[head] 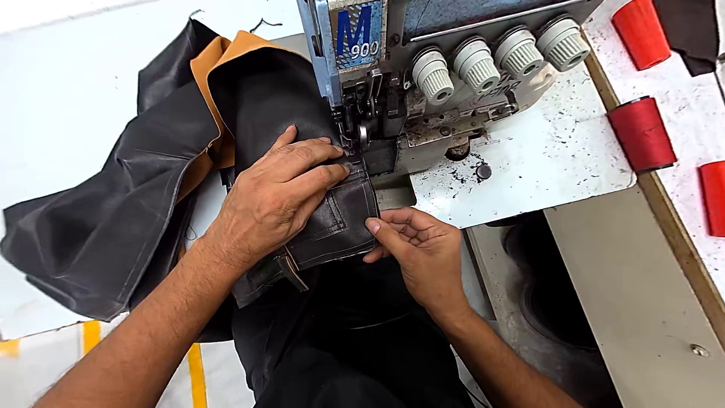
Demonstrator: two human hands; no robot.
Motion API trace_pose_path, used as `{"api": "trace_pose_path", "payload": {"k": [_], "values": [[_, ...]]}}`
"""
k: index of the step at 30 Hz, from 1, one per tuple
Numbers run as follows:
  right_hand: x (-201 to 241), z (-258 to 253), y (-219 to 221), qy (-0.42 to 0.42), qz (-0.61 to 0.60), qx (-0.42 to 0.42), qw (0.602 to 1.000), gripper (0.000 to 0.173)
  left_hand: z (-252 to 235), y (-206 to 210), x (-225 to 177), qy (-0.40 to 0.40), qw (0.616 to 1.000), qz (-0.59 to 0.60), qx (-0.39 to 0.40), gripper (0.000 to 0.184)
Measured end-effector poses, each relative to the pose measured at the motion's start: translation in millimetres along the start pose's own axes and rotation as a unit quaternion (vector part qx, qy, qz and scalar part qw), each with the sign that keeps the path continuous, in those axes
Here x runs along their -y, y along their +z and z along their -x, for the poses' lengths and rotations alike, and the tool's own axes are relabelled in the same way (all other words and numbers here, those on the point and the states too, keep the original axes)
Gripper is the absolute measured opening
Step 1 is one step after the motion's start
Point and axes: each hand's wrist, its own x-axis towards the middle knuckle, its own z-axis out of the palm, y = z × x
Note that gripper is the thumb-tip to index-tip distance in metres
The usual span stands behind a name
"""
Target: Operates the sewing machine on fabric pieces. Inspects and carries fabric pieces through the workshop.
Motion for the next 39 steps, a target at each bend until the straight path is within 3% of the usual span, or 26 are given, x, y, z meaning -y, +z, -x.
{"api": "trace_pose_path", "payload": {"k": [8, 14, 19, 28, 34, 39], "values": [[3, -14, 8, -0.001, -0.009, -0.007, 1.0, 0.013, -14, -8, 15, -0.02, 1.0, 0.0, 0.014, 0.025], [5, -9, 9, 0.038, -0.035, -0.006, 0.999, 0.016, 2, -10, -24, -0.006, 0.999, 0.0, 0.033, 0.025], [3, -6, 9, 0.046, -0.05, -0.008, 0.998, 0.014, 11, -3, -9, 0.039, 0.998, 0.023, 0.041, 0.031], [10, -29, 17, 0.062, -0.073, -0.012, 0.995, 0.014, -6, -7, 13, 0.017, 0.999, 0.024, 0.033, 0.03], [10, -36, 21, 0.085, -0.091, -0.035, 0.992, 0.015, -5, -11, -3, 0.045, 0.997, 0.019, 0.059, 0.031], [7, -37, 24, 0.088, -0.081, -0.043, 0.992, 0.018, 0, -6, 7, 0.05, 0.997, 0.046, 0.043, 0.029]]}}
